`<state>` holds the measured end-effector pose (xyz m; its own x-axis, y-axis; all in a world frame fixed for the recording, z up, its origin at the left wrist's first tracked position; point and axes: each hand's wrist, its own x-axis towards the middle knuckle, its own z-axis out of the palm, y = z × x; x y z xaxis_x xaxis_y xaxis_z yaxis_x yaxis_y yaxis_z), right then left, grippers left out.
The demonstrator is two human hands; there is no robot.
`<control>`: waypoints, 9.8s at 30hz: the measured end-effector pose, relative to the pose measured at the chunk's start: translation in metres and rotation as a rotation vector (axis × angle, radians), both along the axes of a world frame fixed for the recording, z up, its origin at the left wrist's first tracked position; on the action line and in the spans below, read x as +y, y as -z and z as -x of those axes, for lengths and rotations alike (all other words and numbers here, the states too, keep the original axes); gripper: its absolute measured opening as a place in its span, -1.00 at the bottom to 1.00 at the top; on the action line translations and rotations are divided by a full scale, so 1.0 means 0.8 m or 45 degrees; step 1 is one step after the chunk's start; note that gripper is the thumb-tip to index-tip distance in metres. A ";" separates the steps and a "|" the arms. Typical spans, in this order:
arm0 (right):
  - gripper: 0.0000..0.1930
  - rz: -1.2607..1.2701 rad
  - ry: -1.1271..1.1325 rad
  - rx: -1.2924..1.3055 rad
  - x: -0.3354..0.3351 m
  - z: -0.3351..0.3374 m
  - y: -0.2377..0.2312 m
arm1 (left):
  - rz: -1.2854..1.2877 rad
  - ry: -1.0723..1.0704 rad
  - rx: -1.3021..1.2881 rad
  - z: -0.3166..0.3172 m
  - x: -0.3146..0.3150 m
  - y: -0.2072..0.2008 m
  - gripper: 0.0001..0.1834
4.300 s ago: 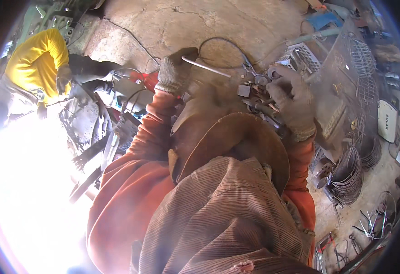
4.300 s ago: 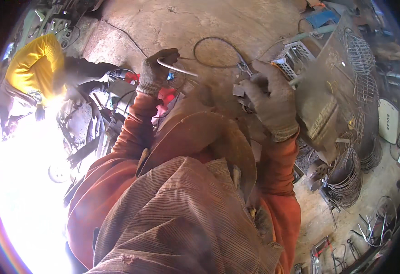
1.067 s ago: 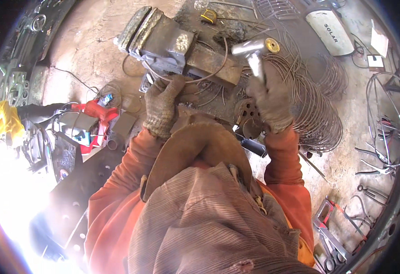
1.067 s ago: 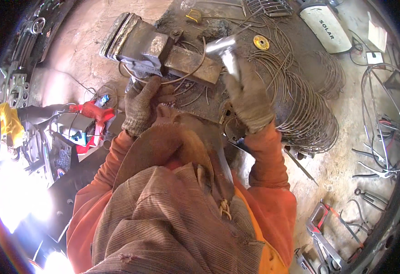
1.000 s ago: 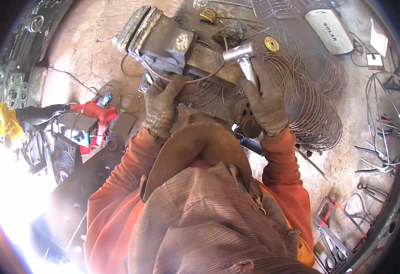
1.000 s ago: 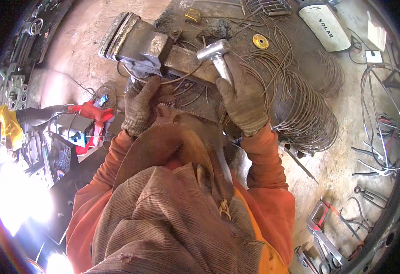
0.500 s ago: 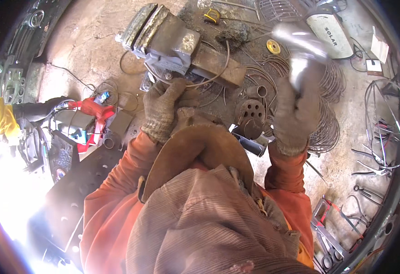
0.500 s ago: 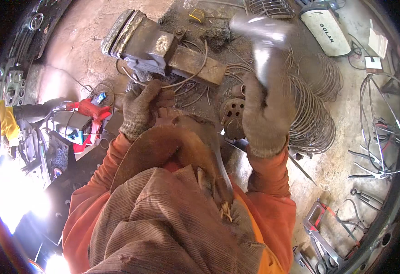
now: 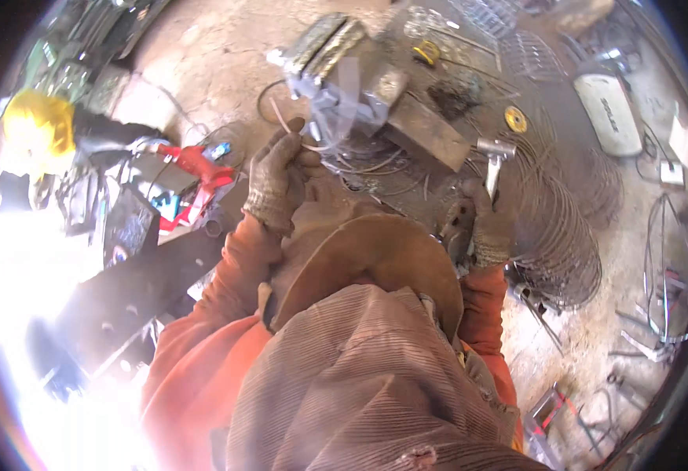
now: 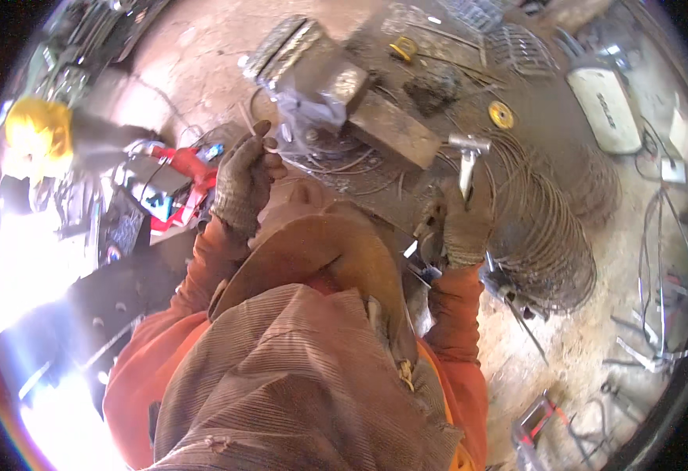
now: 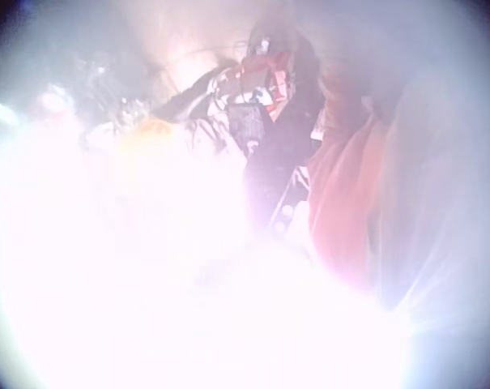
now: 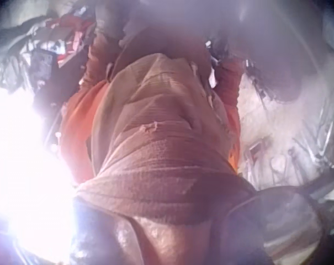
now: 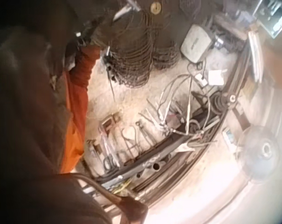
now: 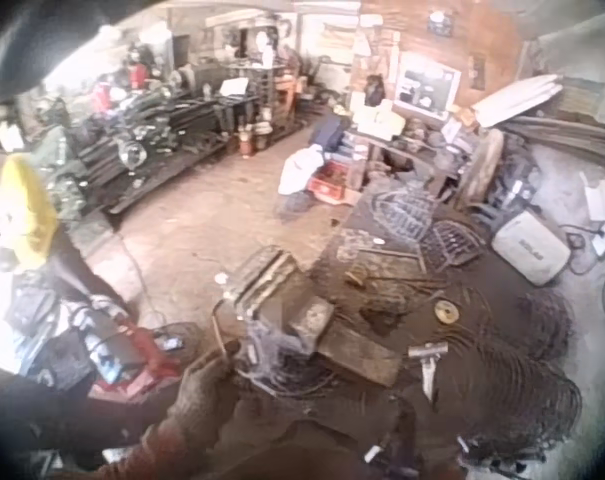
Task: The person bends and shapes metal wire using a cylindrical jig mounted in a vise, followed by hammering the wire to achieve a specific curve.
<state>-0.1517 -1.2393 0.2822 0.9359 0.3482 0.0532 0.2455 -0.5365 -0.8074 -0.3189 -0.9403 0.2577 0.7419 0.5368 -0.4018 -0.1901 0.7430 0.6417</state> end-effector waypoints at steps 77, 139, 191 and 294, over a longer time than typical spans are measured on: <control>-0.61 -0.073 0.065 -0.006 -0.017 0.008 -0.030 | 0.033 0.209 0.152 -0.038 -0.046 -0.037 -0.70; -0.41 0.471 -0.318 -0.161 -0.031 -0.033 0.065 | 0.578 -0.059 0.313 0.101 0.100 0.120 -0.83; -0.45 0.123 -0.639 -0.432 0.102 0.073 -0.030 | -2.072 0.056 0.835 0.116 0.088 0.078 -0.72; -0.50 -0.123 0.138 0.719 -0.023 0.021 0.001 | -1.589 -0.315 0.319 0.120 0.112 0.031 -0.70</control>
